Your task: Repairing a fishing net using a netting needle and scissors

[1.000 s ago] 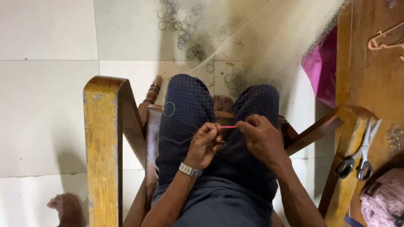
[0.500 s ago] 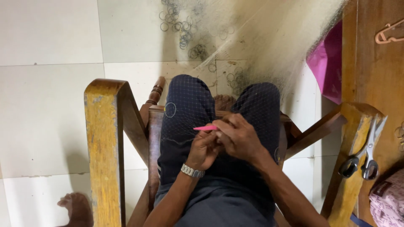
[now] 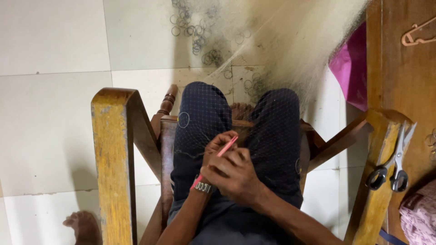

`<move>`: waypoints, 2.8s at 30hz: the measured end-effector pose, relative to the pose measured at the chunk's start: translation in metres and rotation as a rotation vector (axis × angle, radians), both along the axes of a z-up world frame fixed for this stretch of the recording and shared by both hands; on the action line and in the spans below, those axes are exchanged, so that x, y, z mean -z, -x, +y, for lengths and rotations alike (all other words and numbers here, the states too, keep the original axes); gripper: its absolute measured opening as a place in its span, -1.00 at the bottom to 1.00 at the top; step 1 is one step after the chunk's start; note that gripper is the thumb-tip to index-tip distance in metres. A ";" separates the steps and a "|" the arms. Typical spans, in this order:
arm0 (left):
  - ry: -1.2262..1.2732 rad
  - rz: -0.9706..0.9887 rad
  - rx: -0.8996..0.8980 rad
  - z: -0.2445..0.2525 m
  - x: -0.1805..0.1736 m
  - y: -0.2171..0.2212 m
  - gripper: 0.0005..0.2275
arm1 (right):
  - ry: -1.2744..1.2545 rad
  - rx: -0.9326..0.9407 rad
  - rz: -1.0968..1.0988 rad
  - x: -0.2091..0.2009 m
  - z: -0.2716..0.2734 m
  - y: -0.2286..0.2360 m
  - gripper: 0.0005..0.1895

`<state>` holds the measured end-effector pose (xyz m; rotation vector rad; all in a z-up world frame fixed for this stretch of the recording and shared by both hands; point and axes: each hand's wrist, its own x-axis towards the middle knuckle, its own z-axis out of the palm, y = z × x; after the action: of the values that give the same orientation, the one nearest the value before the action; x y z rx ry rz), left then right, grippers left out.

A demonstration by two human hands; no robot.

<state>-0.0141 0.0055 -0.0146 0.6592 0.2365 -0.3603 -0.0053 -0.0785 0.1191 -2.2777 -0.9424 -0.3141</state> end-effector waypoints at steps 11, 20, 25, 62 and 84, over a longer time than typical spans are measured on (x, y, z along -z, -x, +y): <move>-0.017 0.029 0.021 0.004 -0.016 0.000 -0.95 | -0.123 -0.020 -0.033 -0.027 0.008 0.013 -0.78; 0.027 -0.034 -0.028 0.002 -0.017 -0.001 -0.96 | -0.242 -0.058 0.095 -0.020 0.009 0.023 -0.67; 0.041 -0.058 -0.022 -0.001 -0.031 -0.004 -0.94 | -0.307 -0.040 0.137 -0.021 0.009 0.020 -0.70; 0.127 -0.118 -0.122 -0.002 -0.014 -0.005 -0.94 | -0.085 -0.085 0.116 -0.044 0.018 0.003 -0.71; 0.182 -0.164 -0.045 0.007 0.012 0.001 -0.98 | 0.030 -0.156 0.014 -0.027 0.033 0.002 -0.80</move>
<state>-0.0148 0.0123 -0.0269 0.5006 0.0612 -0.2796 -0.0071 -0.0455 0.1462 -2.2146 -1.1162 -0.2170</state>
